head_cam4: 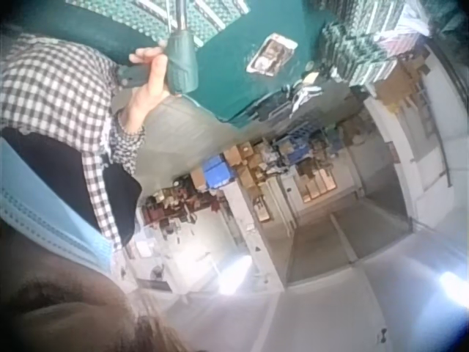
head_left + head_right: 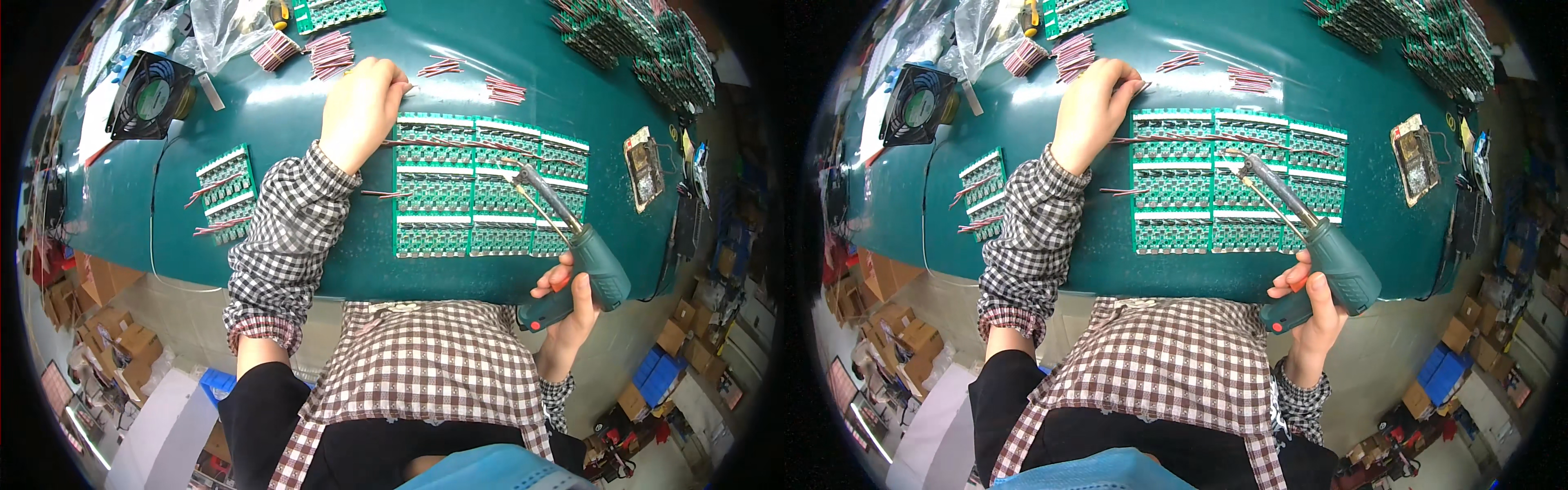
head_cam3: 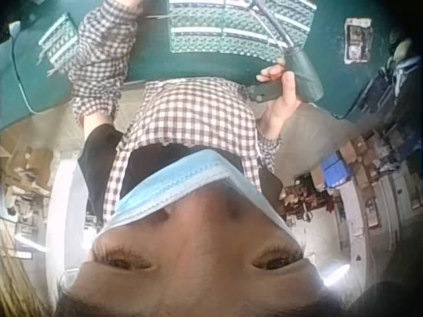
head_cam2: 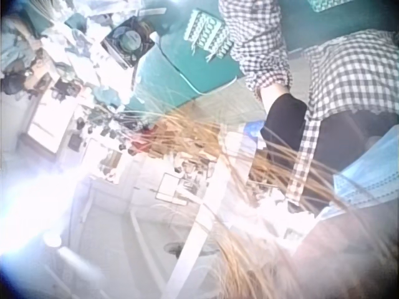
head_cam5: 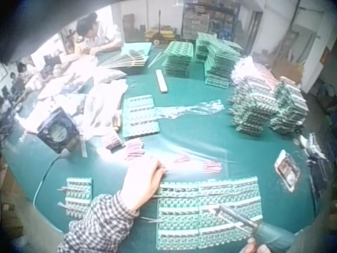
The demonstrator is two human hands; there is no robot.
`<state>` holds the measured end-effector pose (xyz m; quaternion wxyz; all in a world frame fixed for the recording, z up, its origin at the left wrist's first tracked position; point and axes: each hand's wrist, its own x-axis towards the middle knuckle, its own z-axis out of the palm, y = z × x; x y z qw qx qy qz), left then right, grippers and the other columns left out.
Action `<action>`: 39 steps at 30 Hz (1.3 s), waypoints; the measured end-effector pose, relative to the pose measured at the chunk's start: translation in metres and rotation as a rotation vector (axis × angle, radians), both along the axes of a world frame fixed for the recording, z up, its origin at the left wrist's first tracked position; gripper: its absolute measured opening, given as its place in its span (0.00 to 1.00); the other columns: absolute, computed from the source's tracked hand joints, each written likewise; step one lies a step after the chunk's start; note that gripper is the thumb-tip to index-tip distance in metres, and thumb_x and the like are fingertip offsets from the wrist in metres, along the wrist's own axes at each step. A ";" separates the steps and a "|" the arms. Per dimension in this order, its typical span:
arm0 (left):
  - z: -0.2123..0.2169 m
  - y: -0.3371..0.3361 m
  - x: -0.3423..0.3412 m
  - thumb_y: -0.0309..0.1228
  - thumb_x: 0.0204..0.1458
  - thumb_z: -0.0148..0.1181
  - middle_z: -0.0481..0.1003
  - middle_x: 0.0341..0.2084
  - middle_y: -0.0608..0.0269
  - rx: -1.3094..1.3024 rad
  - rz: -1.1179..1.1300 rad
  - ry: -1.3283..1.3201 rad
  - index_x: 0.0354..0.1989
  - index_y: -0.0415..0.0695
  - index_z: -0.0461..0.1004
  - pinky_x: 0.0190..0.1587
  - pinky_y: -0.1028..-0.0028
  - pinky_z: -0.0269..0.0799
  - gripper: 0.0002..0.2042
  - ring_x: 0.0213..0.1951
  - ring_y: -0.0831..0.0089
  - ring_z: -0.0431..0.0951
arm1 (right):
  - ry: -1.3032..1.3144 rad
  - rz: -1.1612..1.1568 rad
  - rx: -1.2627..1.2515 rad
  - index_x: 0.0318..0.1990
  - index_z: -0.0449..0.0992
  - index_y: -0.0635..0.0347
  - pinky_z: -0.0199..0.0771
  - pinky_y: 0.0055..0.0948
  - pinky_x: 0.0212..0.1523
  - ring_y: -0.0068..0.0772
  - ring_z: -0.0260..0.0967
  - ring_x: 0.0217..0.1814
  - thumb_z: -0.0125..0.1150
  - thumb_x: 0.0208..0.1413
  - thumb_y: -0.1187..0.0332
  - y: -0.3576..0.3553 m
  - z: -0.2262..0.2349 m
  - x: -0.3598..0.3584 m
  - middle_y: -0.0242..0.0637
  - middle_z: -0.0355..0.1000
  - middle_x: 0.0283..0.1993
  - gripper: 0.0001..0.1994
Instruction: The person uses a soldering iron to attach small red wires to green circuit boards arranged on a workbench. They repeatedly pick up wires, position them on the board, and apply heat to secure the connections. The process is repetitive, focusing on individual solder joints across multiple boards.
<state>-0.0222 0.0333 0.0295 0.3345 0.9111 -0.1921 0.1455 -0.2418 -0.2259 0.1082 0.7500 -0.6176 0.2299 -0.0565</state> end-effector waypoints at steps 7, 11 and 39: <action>0.047 0.004 -0.052 0.22 0.54 0.54 0.77 0.30 0.64 -0.422 -0.214 0.742 0.37 0.33 0.72 0.30 0.81 0.71 0.06 0.27 0.82 0.74 | 0.007 -0.037 0.002 0.47 0.67 0.75 0.81 0.28 0.27 0.33 0.72 0.31 0.56 0.57 0.61 -0.001 0.003 -0.005 0.40 0.70 0.29 0.21; 0.043 0.009 -0.081 0.22 0.50 0.55 0.75 0.27 0.60 -0.119 -0.277 0.648 0.33 0.36 0.73 0.30 0.76 0.70 0.04 0.26 0.74 0.75 | 0.026 -0.013 0.009 0.46 0.67 0.77 0.81 0.28 0.27 0.34 0.73 0.31 0.59 0.55 0.61 0.003 0.002 -0.005 0.41 0.70 0.29 0.22; 0.015 -0.009 -0.095 0.25 0.42 0.58 0.70 0.20 0.63 -0.101 -0.101 0.525 0.23 0.42 0.71 0.26 0.74 0.67 0.02 0.22 0.71 0.70 | 0.140 0.158 -0.115 0.51 0.65 0.76 0.82 0.31 0.27 0.47 0.75 0.39 0.58 0.55 0.60 0.013 -0.005 -0.011 0.48 0.71 0.39 0.25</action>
